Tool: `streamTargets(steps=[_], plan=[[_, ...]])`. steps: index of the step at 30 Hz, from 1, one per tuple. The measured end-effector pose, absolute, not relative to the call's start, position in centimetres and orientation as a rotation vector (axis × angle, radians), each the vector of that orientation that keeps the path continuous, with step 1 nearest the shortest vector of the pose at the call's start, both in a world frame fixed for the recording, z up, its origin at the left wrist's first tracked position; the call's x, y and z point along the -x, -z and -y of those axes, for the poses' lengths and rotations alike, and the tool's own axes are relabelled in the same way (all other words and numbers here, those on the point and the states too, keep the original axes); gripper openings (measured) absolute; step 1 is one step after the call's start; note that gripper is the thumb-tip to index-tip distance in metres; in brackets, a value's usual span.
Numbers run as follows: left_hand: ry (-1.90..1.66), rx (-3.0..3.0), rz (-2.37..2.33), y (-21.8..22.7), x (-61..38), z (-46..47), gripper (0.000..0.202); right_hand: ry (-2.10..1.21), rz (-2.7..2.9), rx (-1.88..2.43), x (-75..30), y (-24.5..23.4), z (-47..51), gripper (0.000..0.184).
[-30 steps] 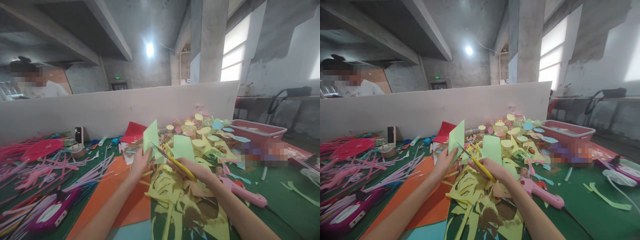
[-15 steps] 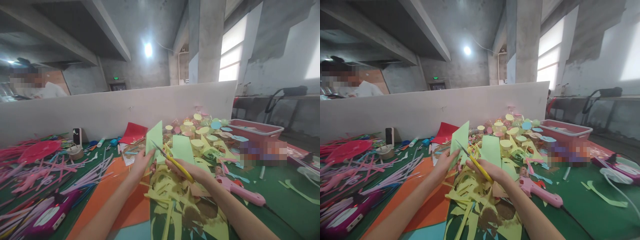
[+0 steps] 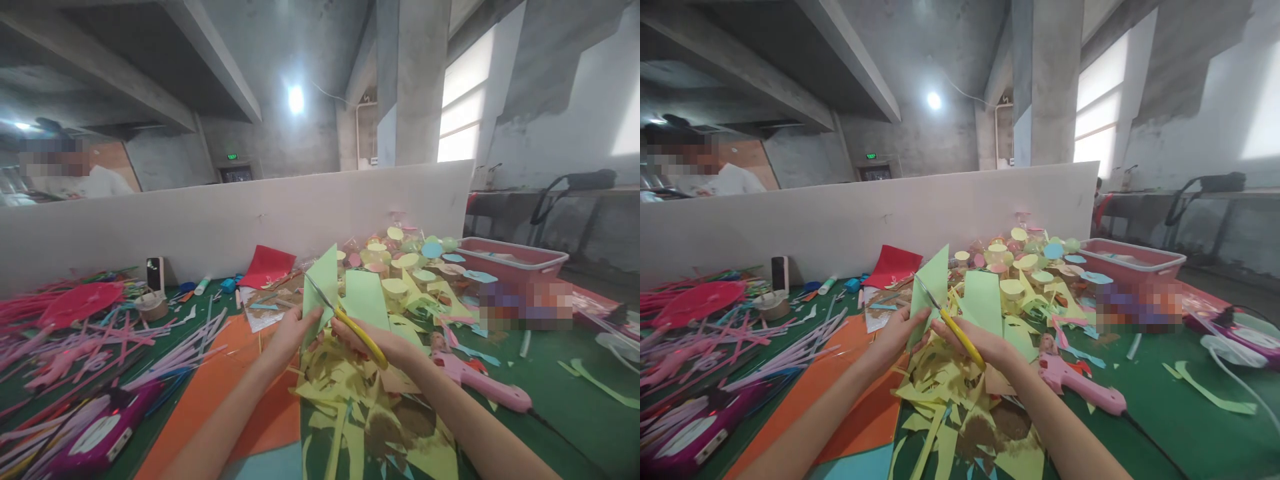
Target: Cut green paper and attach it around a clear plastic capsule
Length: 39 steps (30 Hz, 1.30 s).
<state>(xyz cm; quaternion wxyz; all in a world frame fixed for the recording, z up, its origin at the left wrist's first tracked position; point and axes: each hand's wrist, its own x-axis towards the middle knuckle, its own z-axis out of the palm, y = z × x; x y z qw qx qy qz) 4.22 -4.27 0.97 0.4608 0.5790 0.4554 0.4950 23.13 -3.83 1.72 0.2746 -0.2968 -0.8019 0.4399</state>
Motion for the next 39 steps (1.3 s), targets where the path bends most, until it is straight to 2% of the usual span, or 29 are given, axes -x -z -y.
streamTargets(steps=[9,15,22,25,32,37,39], plan=[[-1.197,-1.388,-1.138,-1.3,-4.4,4.6,0.038,-1.188,2.134,0.869,-23.0,-1.5,3.6,0.05],[-1.229,-1.329,-1.145,-0.9,-4.3,4.1,0.041,-1.263,1.952,1.06,-22.2,-0.3,3.3,0.063],[-1.276,-1.272,-1.114,-1.0,-4.4,4.0,0.043,-1.317,1.809,1.105,-22.2,-0.4,2.9,0.055],[-1.251,-1.152,-1.107,-1.2,-4.6,4.1,0.051,-1.162,1.801,1.186,-22.8,-1.1,2.7,0.055],[-1.026,-1.098,-0.827,-1.8,-4.0,4.7,0.073,-0.489,1.934,1.648,-23.8,-2.1,2.9,0.054],[-1.018,-1.109,-0.785,-2.0,-3.3,4.7,0.074,-0.401,2.004,1.716,-23.8,-1.8,3.0,0.059],[-1.021,-1.098,-0.836,-1.7,-3.3,4.5,0.068,-0.404,2.018,1.718,-23.6,-1.8,3.0,0.061]])
